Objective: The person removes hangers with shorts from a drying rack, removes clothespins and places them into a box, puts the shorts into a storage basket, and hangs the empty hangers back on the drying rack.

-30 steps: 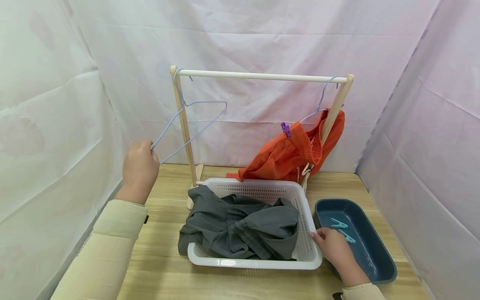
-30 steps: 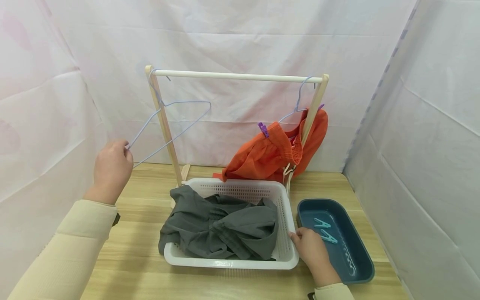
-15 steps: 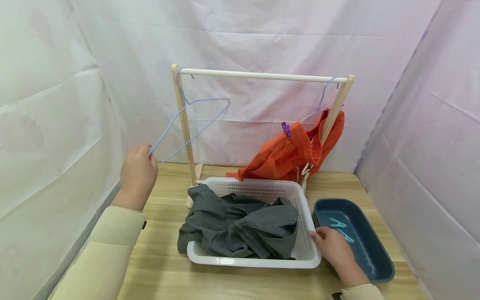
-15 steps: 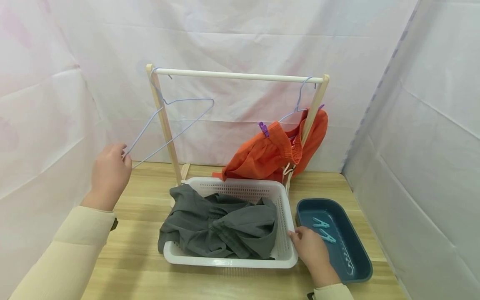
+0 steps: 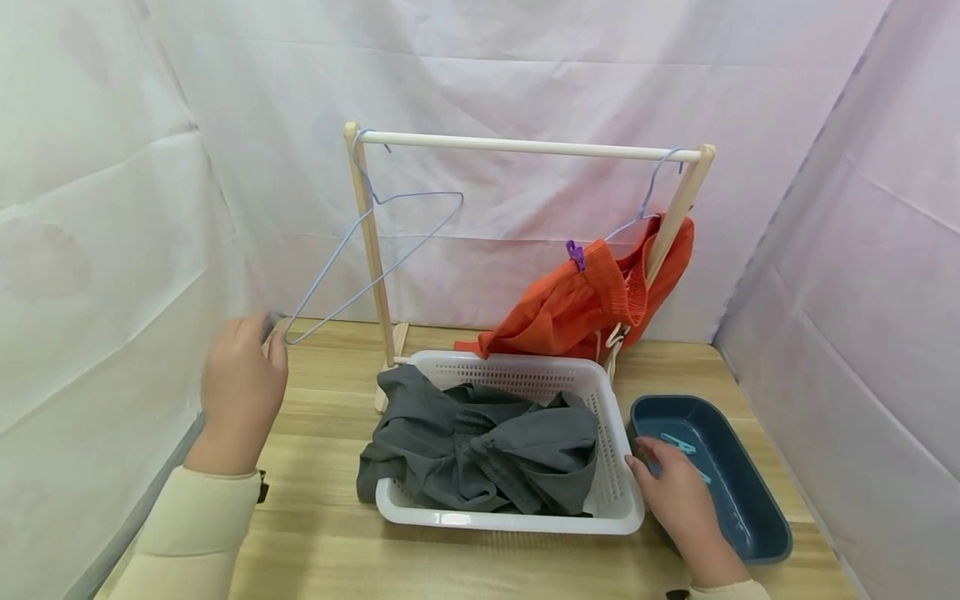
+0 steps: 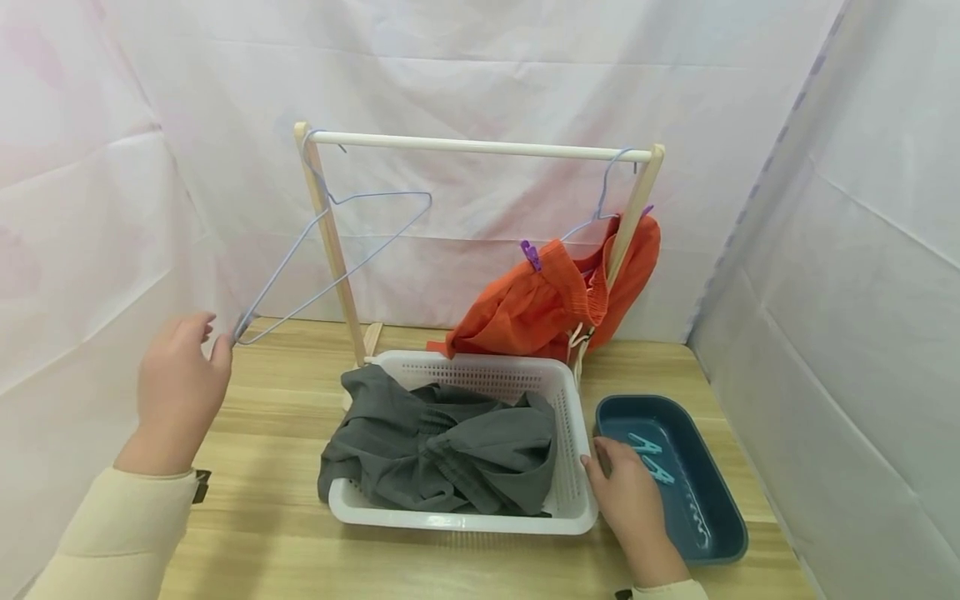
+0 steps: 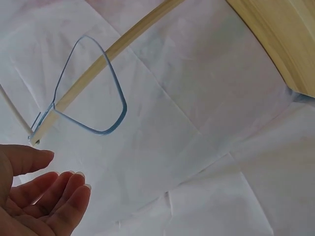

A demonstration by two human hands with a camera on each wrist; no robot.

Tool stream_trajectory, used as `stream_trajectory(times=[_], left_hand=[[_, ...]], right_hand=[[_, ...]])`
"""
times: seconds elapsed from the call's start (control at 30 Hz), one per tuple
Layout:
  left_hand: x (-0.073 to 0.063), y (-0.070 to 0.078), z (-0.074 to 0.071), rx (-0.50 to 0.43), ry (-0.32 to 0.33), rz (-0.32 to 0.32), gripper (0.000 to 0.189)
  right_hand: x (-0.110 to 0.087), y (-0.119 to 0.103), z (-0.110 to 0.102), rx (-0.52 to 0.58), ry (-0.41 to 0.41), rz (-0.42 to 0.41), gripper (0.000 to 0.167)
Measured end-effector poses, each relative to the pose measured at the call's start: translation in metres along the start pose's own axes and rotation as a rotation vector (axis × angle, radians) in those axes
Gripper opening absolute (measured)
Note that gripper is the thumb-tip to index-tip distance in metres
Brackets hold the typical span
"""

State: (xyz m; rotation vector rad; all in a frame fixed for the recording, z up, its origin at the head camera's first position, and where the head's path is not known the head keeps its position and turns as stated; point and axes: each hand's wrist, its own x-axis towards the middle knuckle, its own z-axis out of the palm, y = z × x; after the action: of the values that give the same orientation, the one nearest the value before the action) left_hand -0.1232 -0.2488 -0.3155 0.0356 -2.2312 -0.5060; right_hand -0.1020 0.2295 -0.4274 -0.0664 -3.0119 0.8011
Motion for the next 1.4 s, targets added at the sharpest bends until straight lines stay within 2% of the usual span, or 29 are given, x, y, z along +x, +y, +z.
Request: stream_trajectory(times=[0.17,0.33,0.5,0.7,0.8,0.9,1.0,1.17,1.4], left_hand=[[-0.018,-0.005,-0.004,-0.006,0.009,-0.010,0.019],[-0.038,-0.010,-0.004,0.003,-0.047,-0.036,0.022],[-0.055,-0.013,0.003,-0.009,-0.152,-0.049,0.025],[-0.071,-0.012,0.018,-0.044,-0.262,-0.043,0.027],[-0.078,-0.011,0.025,-0.072,-0.363,-0.066,0.030],[-0.083,-0.011,0.030,-0.100,-0.494,-0.122,0.034],[-0.087,-0.010,0.035,-0.130,-0.588,-0.162,0.038],[-0.093,-0.008,0.044,-0.173,-0.654,-0.192,0.041],[-0.097,-0.004,0.055,-0.220,-0.739,-0.250,0.046]], right_hand=[[-0.004,-0.002,0.000,-0.003,0.057,-0.050,0.042],[-0.007,-0.006,0.001,0.003,0.114,-0.103,0.041],[-0.009,-0.009,0.002,0.001,0.139,-0.136,0.040],[-0.011,-0.010,0.004,-0.010,0.107,-0.127,0.040],[-0.012,-0.011,0.005,-0.005,0.109,-0.130,0.040],[-0.013,-0.012,0.007,0.003,0.127,-0.148,0.038],[-0.015,-0.013,0.008,0.008,0.142,-0.165,0.037],[-0.017,-0.014,0.010,0.015,0.151,-0.185,0.036],[-0.019,-0.017,0.011,0.004,0.121,-0.159,0.037]])
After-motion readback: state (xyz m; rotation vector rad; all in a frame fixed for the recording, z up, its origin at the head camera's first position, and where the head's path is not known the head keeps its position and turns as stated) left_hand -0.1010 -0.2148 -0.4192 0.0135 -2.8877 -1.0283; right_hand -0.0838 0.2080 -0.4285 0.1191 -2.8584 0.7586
